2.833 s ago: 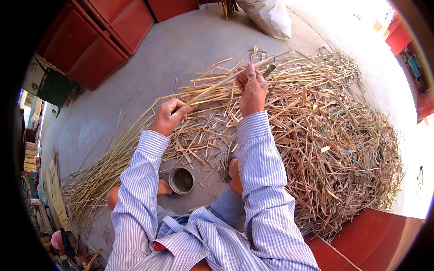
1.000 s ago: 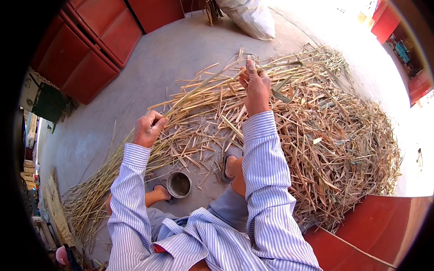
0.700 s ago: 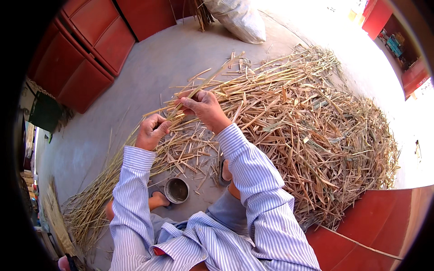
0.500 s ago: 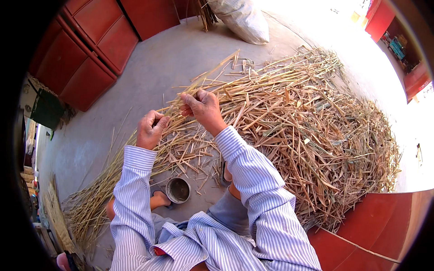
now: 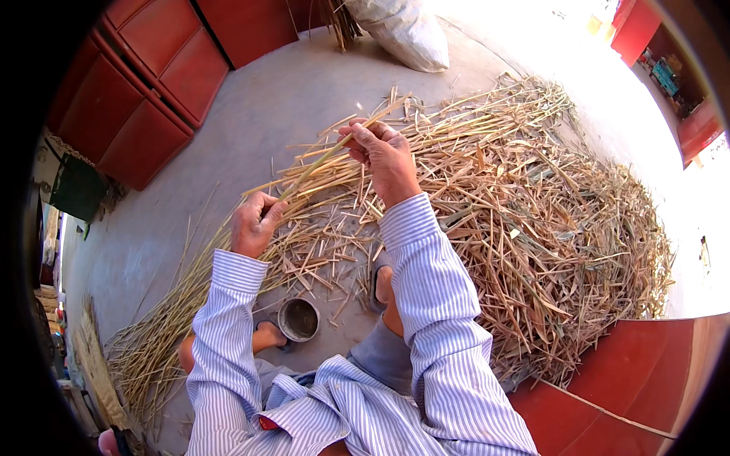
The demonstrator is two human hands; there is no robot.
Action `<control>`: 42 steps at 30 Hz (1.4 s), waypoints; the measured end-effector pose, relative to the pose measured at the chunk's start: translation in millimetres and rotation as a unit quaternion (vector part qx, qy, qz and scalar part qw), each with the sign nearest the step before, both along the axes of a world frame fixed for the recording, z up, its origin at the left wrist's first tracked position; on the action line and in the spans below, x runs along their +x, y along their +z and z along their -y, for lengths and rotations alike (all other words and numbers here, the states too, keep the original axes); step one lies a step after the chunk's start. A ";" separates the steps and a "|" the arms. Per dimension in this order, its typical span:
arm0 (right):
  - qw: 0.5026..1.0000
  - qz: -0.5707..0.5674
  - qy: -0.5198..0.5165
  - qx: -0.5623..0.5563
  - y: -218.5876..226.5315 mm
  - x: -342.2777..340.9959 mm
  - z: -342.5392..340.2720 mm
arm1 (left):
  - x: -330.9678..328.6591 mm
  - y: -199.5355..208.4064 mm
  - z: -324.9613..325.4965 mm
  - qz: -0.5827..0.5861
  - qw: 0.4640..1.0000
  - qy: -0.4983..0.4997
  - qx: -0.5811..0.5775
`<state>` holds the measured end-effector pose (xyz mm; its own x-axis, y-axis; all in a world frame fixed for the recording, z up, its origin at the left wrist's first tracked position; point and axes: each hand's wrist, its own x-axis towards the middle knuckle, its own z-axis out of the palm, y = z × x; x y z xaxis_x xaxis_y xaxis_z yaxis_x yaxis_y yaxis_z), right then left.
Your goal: The person sits on the floor and repeatedly strips outer layers from dried straw stalks by hand, separating usable fibers from waste. The usable fibers are placed to the left, while the discarded outer layers accumulate to the right.
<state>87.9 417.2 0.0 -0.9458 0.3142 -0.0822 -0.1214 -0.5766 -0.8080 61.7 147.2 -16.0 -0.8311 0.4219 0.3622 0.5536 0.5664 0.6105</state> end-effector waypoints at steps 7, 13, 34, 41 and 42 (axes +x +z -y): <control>0.998 -0.039 -0.053 -0.008 1.3 0.4 -14.4 | -4.6 -8.6 12.6 0.058 0.997 -0.018 0.046; 0.991 -0.004 -0.126 0.037 1.6 1.9 -11.3 | -1.6 -10.3 12.8 0.027 0.999 -0.017 0.025; 0.994 -0.041 -0.099 0.026 1.0 4.1 -15.5 | -0.3 8.2 -25.0 -0.015 0.997 -0.070 0.028; 0.910 -0.029 -0.397 -0.115 -6.6 15.9 -78.6 | 4.0 20.8 -11.1 -0.136 0.986 -0.086 -0.046; 0.896 -0.020 -0.418 -0.150 -20.8 22.1 -104.7 | 3.5 22.6 -8.6 -0.121 0.988 -0.089 -0.045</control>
<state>110.0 522.0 -20.7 -0.3946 0.8835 -0.2524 -0.6378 -0.4611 -0.6170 65.3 155.8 6.6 -0.6344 0.5934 0.4954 0.7730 0.4925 0.4000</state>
